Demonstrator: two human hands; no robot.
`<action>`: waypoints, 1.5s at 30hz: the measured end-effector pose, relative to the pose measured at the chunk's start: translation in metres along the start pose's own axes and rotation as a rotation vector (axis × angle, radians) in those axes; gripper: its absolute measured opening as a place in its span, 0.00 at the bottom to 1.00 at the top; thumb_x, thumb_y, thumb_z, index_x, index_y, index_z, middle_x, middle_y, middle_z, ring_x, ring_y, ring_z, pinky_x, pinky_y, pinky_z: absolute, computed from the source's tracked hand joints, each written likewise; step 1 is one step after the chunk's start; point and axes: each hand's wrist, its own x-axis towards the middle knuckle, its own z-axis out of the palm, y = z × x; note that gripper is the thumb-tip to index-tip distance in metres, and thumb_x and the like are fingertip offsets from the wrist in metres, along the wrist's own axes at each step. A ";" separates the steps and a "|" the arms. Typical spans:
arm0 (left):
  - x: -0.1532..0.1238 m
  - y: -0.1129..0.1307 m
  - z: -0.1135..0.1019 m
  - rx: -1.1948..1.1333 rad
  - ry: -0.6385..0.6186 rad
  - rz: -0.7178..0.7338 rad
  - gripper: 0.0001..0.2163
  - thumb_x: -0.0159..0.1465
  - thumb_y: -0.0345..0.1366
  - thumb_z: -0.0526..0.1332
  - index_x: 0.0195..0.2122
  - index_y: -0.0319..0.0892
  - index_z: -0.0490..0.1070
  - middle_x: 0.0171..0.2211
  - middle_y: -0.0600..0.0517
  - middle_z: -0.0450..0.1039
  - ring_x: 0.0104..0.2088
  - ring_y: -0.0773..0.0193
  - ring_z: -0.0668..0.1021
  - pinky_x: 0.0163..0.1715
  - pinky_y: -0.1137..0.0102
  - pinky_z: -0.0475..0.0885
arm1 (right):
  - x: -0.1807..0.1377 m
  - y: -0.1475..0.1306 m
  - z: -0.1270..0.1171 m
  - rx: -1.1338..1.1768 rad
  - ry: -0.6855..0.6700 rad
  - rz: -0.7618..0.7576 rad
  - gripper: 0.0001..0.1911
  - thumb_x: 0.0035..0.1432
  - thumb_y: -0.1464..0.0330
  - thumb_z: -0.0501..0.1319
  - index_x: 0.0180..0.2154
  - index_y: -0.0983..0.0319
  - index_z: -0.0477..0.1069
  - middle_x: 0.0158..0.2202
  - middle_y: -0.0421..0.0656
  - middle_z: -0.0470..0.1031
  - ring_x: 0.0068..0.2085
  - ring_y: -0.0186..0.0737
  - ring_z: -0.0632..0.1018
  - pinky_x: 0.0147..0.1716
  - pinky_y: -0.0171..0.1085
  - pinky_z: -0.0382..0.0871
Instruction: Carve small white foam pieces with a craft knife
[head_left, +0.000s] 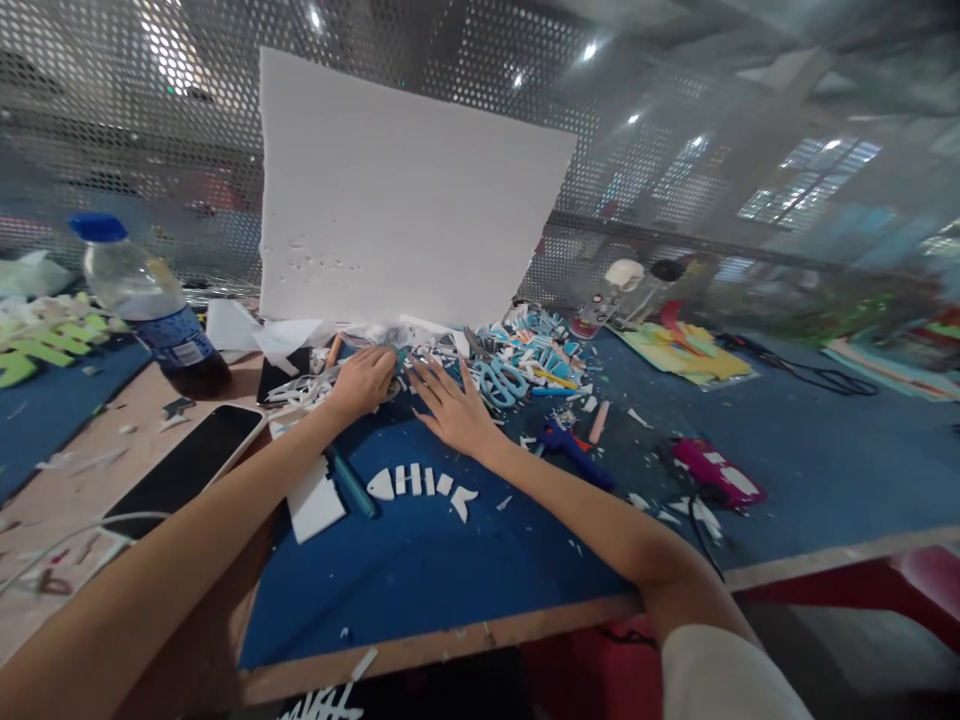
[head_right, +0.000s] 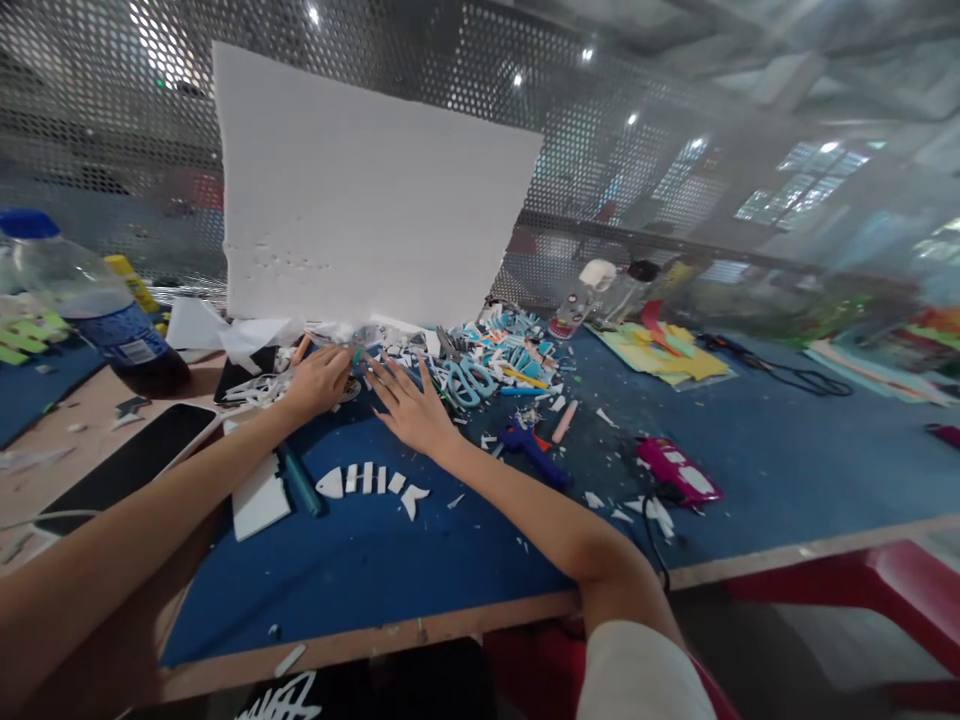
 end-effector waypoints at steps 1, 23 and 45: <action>0.000 -0.001 0.002 0.029 0.011 0.010 0.08 0.62 0.29 0.49 0.31 0.42 0.67 0.31 0.43 0.73 0.35 0.55 0.75 0.40 0.62 0.67 | 0.000 0.000 0.001 -0.010 0.008 -0.004 0.31 0.66 0.62 0.44 0.66 0.63 0.37 0.68 0.43 0.40 0.68 0.46 0.43 0.63 0.60 0.34; -0.004 -0.002 0.005 0.292 0.070 0.192 0.10 0.63 0.28 0.48 0.32 0.38 0.69 0.30 0.45 0.74 0.33 0.60 0.76 0.36 0.66 0.71 | -0.012 -0.007 0.020 -0.081 0.197 0.014 0.28 0.65 0.67 0.46 0.65 0.64 0.46 0.67 0.43 0.47 0.57 0.53 0.61 0.54 0.50 0.59; 0.000 0.003 0.003 0.362 0.113 0.230 0.11 0.64 0.28 0.48 0.30 0.37 0.69 0.28 0.45 0.73 0.31 0.61 0.76 0.34 0.67 0.71 | -0.008 -0.004 0.021 -0.025 0.165 -0.057 0.24 0.65 0.74 0.44 0.62 0.64 0.54 0.66 0.45 0.51 0.66 0.51 0.48 0.60 0.62 0.42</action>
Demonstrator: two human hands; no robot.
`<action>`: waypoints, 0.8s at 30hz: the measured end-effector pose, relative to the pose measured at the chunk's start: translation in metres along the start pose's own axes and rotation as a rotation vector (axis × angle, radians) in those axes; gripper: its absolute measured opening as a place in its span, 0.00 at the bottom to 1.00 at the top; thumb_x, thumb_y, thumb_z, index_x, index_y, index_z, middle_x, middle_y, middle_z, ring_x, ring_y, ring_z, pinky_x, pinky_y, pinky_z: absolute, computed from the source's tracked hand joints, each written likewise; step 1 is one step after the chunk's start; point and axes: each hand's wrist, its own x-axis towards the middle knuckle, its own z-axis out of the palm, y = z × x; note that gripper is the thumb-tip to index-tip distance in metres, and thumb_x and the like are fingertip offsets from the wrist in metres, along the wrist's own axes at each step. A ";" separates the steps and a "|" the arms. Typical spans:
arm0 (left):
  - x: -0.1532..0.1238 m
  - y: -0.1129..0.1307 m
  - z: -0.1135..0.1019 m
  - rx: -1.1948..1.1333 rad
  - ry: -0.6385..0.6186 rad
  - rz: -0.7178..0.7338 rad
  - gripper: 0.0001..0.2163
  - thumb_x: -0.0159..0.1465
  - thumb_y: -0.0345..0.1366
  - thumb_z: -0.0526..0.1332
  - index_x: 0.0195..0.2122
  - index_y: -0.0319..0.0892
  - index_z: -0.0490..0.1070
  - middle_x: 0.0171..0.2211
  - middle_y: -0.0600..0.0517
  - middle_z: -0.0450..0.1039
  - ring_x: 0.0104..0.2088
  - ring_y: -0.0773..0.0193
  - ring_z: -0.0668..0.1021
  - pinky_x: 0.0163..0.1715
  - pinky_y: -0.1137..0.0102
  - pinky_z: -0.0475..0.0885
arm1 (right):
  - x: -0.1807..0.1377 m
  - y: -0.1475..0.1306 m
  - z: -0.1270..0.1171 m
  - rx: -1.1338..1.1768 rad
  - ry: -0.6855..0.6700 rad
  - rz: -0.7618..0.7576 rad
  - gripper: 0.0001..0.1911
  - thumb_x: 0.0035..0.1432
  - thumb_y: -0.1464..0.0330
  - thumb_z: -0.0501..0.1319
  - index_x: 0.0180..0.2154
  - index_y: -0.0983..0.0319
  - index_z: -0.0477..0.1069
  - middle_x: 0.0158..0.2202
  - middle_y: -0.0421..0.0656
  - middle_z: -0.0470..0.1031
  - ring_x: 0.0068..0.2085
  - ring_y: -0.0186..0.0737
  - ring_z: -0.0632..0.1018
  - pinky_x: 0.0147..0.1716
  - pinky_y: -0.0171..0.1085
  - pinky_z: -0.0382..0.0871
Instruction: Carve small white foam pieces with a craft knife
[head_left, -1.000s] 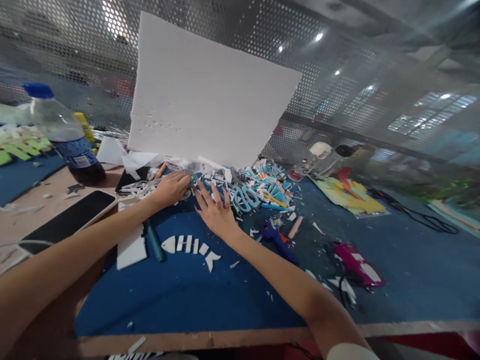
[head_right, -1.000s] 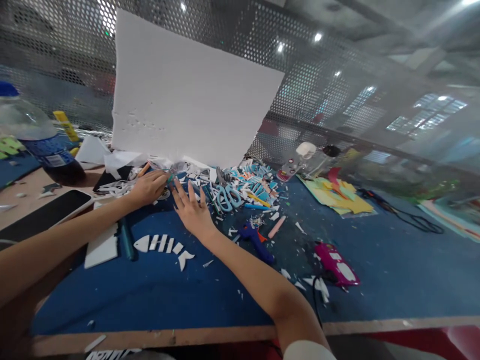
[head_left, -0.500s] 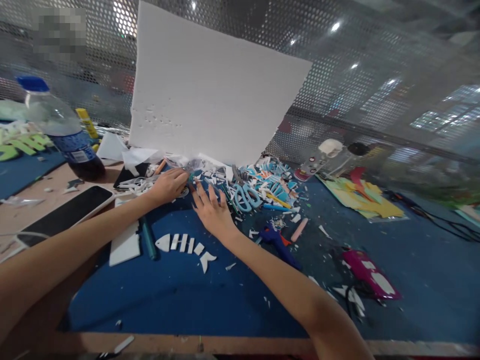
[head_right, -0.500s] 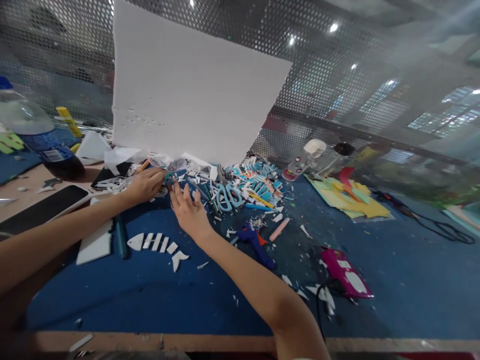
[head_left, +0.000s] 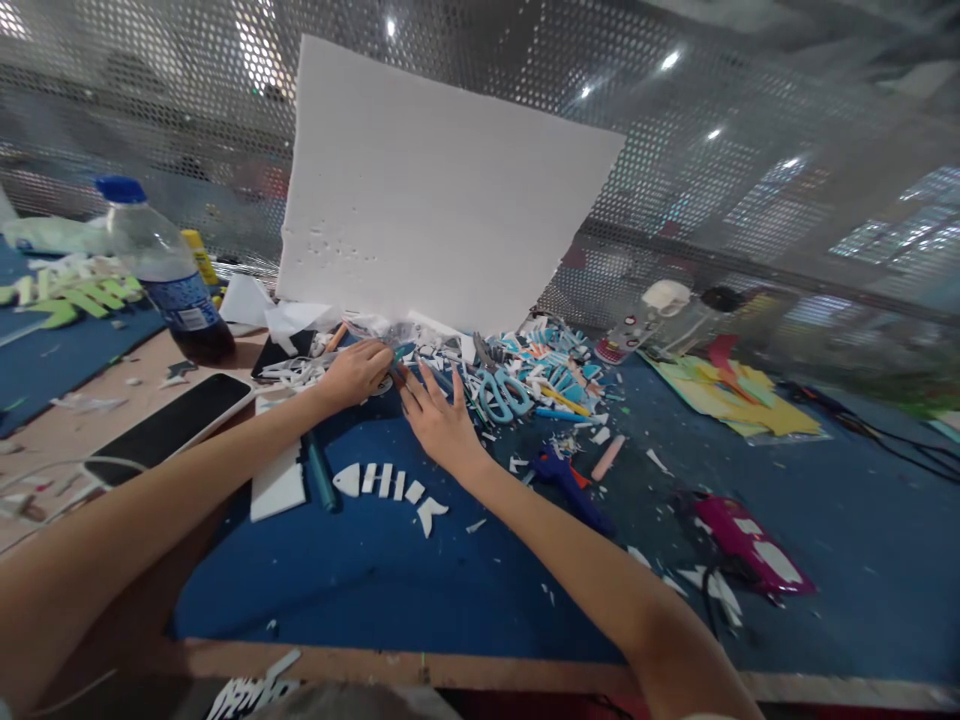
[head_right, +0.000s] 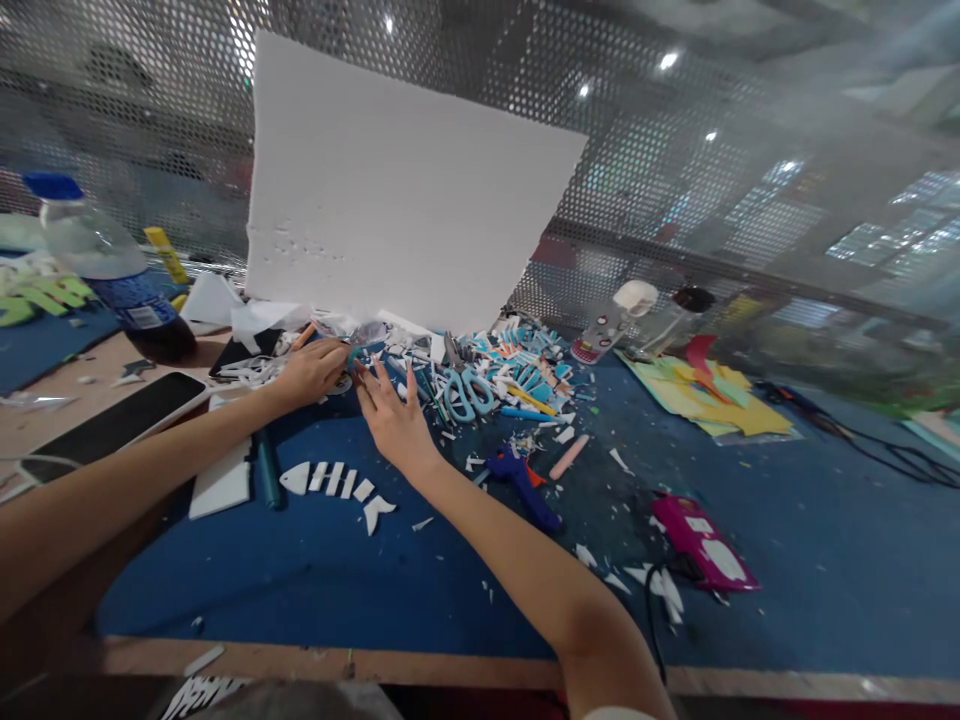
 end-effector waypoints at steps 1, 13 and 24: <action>-0.001 0.000 0.000 0.002 -0.007 -0.003 0.12 0.64 0.28 0.48 0.31 0.37 0.69 0.28 0.45 0.74 0.31 0.62 0.76 0.34 0.67 0.71 | -0.001 0.000 0.001 -0.002 -0.001 0.006 0.24 0.65 0.73 0.45 0.62 0.65 0.55 0.66 0.46 0.52 0.65 0.53 0.50 0.60 0.61 0.45; 0.008 0.003 -0.007 -0.061 0.012 -0.056 0.10 0.64 0.28 0.48 0.33 0.40 0.69 0.35 0.45 0.75 0.37 0.61 0.76 0.45 0.60 0.71 | -0.004 0.000 0.006 0.009 -0.010 0.018 0.23 0.63 0.73 0.49 0.60 0.66 0.59 0.63 0.50 0.58 0.62 0.56 0.57 0.57 0.56 0.52; 0.043 -0.006 -0.043 -0.052 -0.187 0.014 0.12 0.67 0.32 0.48 0.31 0.37 0.68 0.31 0.44 0.74 0.37 0.57 0.74 0.37 0.65 0.71 | 0.000 0.005 -0.007 0.045 0.019 -0.048 0.28 0.63 0.74 0.48 0.64 0.61 0.51 0.67 0.46 0.49 0.66 0.56 0.51 0.60 0.63 0.43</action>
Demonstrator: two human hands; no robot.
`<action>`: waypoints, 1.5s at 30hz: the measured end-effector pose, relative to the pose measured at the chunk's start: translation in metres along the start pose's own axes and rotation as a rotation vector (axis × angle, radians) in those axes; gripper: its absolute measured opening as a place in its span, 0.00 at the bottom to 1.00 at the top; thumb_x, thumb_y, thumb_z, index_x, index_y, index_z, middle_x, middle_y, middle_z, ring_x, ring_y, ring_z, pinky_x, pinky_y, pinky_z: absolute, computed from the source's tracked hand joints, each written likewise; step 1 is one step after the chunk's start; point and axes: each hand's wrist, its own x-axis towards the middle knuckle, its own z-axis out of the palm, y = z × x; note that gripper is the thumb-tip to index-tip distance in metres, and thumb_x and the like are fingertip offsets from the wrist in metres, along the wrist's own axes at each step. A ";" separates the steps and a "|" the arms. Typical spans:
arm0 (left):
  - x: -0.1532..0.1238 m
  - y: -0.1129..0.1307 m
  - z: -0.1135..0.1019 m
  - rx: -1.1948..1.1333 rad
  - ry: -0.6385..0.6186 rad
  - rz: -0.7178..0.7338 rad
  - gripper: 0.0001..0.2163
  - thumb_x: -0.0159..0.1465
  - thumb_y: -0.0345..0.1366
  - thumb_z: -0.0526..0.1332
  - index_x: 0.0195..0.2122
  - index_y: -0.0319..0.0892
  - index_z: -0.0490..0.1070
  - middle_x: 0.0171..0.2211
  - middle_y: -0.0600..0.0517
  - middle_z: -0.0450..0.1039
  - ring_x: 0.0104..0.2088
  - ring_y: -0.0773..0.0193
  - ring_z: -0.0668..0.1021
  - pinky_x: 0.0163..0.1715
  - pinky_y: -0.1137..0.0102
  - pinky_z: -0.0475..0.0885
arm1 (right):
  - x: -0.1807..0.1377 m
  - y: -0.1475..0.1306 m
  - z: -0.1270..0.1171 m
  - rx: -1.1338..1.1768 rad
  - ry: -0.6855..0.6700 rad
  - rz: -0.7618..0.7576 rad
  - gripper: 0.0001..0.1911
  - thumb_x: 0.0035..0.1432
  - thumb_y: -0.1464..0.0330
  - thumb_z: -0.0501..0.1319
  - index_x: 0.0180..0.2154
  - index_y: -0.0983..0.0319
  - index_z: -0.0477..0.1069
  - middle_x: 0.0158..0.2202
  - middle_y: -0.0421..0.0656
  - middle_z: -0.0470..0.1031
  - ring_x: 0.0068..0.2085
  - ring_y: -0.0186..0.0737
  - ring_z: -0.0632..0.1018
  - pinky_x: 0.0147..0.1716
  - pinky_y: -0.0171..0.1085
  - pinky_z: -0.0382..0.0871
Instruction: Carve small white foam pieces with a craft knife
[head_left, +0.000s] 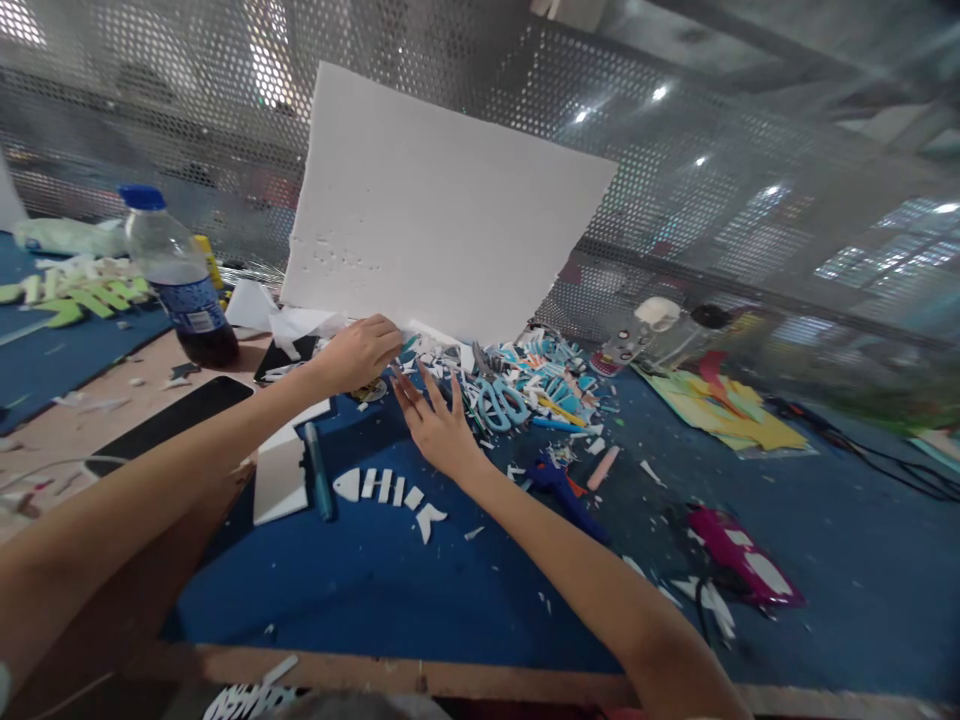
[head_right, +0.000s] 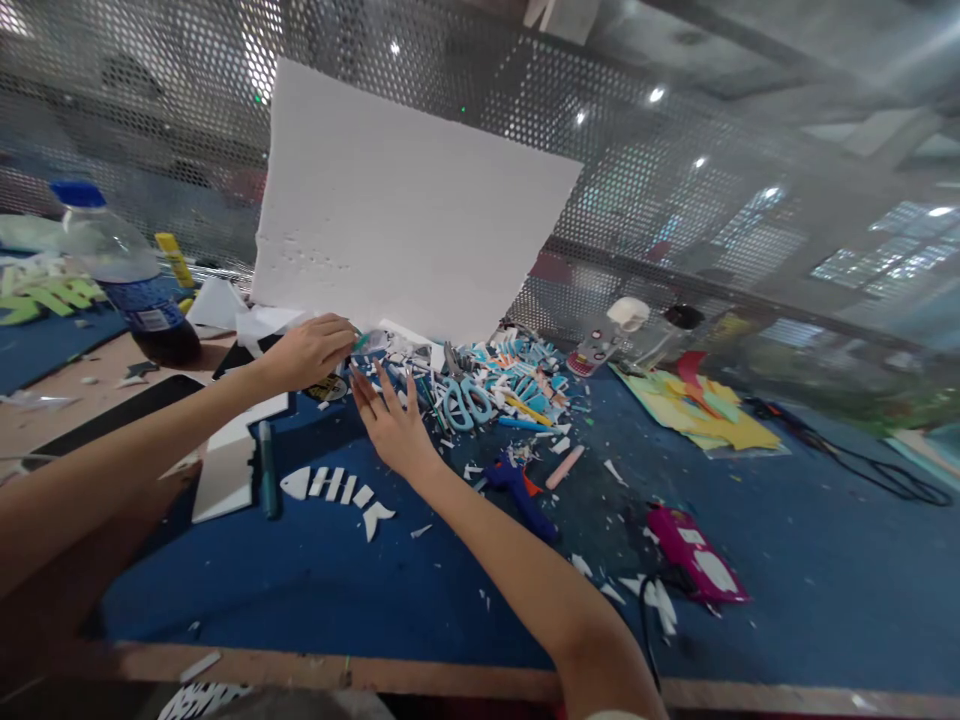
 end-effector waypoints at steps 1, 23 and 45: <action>0.002 -0.001 -0.005 -0.044 -0.023 -0.011 0.12 0.67 0.32 0.48 0.30 0.37 0.68 0.30 0.44 0.73 0.36 0.58 0.74 0.36 0.66 0.70 | 0.000 0.002 0.000 0.036 0.011 -0.005 0.28 0.62 0.74 0.48 0.63 0.62 0.52 0.66 0.47 0.52 0.65 0.55 0.52 0.60 0.62 0.43; 0.015 0.004 -0.050 -0.438 0.009 -0.243 0.12 0.63 0.30 0.51 0.21 0.41 0.56 0.16 0.58 0.55 0.18 0.74 0.60 0.20 0.76 0.56 | 0.066 0.024 -0.054 1.745 -0.207 0.474 0.33 0.65 0.63 0.29 0.44 0.65 0.70 0.36 0.52 0.79 0.42 0.44 0.79 0.43 0.46 0.71; 0.010 -0.006 -0.039 -0.131 -0.213 -0.198 0.11 0.63 0.32 0.50 0.23 0.41 0.63 0.13 0.56 0.58 0.15 0.71 0.60 0.18 0.73 0.53 | 0.059 0.043 -0.050 2.151 0.003 0.581 0.16 0.64 0.64 0.49 0.30 0.60 0.72 0.20 0.36 0.71 0.15 0.28 0.54 0.35 0.37 0.72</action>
